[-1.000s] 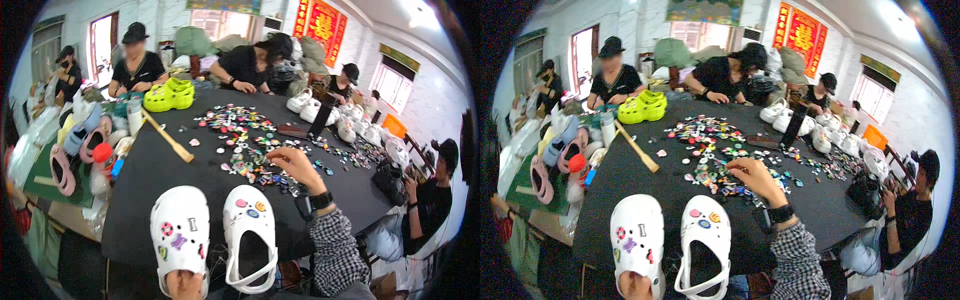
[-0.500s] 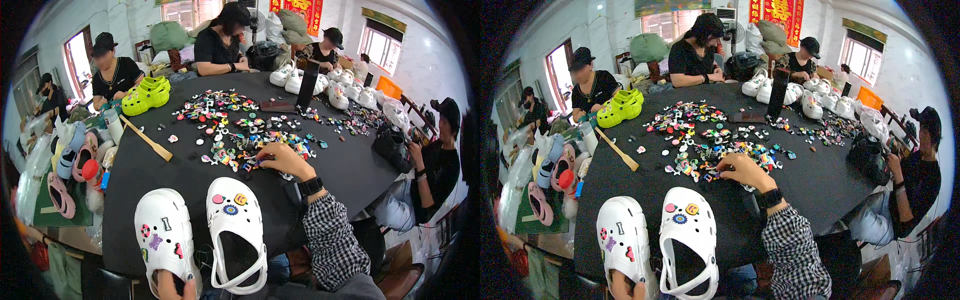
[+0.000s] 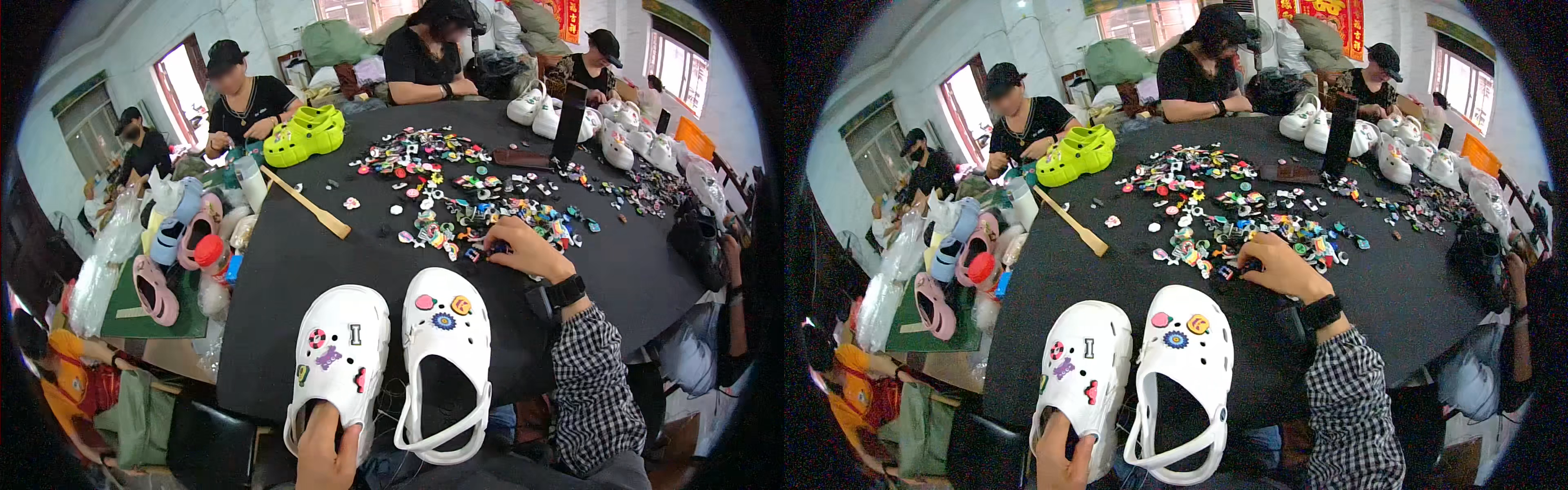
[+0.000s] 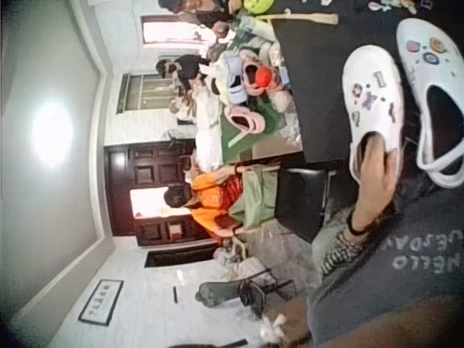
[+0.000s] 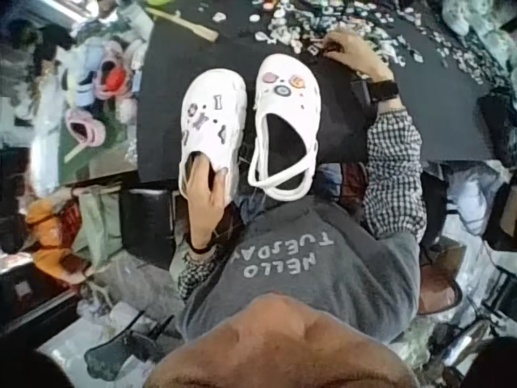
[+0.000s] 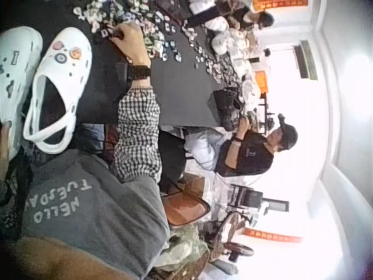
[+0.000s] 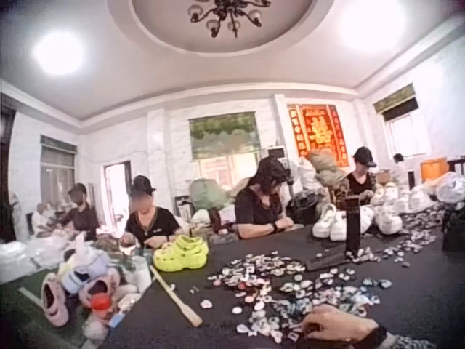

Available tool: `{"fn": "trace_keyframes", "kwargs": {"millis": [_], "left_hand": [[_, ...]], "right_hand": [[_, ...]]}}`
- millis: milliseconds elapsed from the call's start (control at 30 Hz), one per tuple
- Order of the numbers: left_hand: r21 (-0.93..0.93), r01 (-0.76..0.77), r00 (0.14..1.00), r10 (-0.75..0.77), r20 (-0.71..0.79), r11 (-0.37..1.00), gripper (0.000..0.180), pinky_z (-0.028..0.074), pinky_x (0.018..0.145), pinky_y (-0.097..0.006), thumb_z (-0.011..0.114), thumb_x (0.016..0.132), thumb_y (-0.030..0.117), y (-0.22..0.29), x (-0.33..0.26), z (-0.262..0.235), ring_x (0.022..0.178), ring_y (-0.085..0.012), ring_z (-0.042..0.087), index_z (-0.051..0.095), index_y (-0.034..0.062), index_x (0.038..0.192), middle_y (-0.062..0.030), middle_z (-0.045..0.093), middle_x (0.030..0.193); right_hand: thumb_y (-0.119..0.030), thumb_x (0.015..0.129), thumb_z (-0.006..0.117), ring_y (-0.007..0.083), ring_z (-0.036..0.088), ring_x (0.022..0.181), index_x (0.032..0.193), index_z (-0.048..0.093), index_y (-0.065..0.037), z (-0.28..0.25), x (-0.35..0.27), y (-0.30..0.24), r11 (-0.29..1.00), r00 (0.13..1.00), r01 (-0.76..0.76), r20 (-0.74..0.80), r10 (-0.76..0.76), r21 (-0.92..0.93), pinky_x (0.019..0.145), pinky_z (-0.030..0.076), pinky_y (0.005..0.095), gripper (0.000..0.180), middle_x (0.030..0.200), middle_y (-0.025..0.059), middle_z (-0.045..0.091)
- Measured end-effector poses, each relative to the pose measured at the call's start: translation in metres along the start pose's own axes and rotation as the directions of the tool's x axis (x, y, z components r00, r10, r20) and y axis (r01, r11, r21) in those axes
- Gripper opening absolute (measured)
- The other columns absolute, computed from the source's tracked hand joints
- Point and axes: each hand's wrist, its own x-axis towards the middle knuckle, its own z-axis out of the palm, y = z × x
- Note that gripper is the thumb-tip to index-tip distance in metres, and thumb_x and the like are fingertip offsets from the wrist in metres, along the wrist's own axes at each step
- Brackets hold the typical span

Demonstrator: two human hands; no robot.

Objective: The person is attaching decorative charms or accessories to clogs/shoes.

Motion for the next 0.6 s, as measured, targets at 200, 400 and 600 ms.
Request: {"fn": "trace_keyframes", "kwargs": {"millis": [200, 400, 600], "left_hand": [[0.243, 0.041, 0.992, -0.01, -0.126, 0.969, 0.043, 0.04, 0.1, -0.045, 0.065, 0.091, 0.01, -0.012, 0.005, -0.01, 0.117, -0.0471, 0.051, 0.052, -0.0111, 0.126, -0.0313, 0.055, 0.125], [0.251, -0.048, 0.987, 0.084, -0.134, 0.967, 0.045, 0.038, 0.102, -0.045, 0.061, 0.09, 0.008, -0.007, 0.035, -0.017, 0.123, -0.0434, 0.047, 0.051, -0.004, 0.132, -0.0245, 0.053, 0.132], [0.405, -0.154, 0.952, 0.246, -0.184, 0.901, 0.048, 0.037, 0.105, -0.045, 0.059, 0.088, 0.005, 0.012, 0.038, -0.009, 0.127, -0.041, 0.047, 0.052, 0.0016, 0.135, -0.0219, 0.048, 0.139]], "right_hand": [[-0.011, 0.076, 0.073, 0.0285, 0.054, 0.099, 0.093, 0.062, -0.007, 0.002, 0.002, -0.003, 0.999, 0.999, 0.038, -0.006, -0.038, 0.007, 0.085, 0.046, 0.0387, 0.021, 0.096, 0.0091, 0.057], [-0.012, 0.076, 0.073, 0.0306, 0.056, 0.096, 0.09, 0.058, -0.004, 0.004, 0.001, 0.001, 1.0, 0.997, -0.017, -0.074, 0.019, 0.025, 0.086, 0.046, 0.0402, 0.021, 0.093, 0.0116, 0.059], [-0.008, 0.078, 0.071, 0.0309, 0.057, 0.096, 0.09, 0.057, -0.003, -0.001, 0.0, -0.002, 0.997, 0.991, -0.044, -0.12, 0.052, 0.07, 0.085, 0.046, 0.0403, 0.019, 0.092, 0.0122, 0.06]]}}
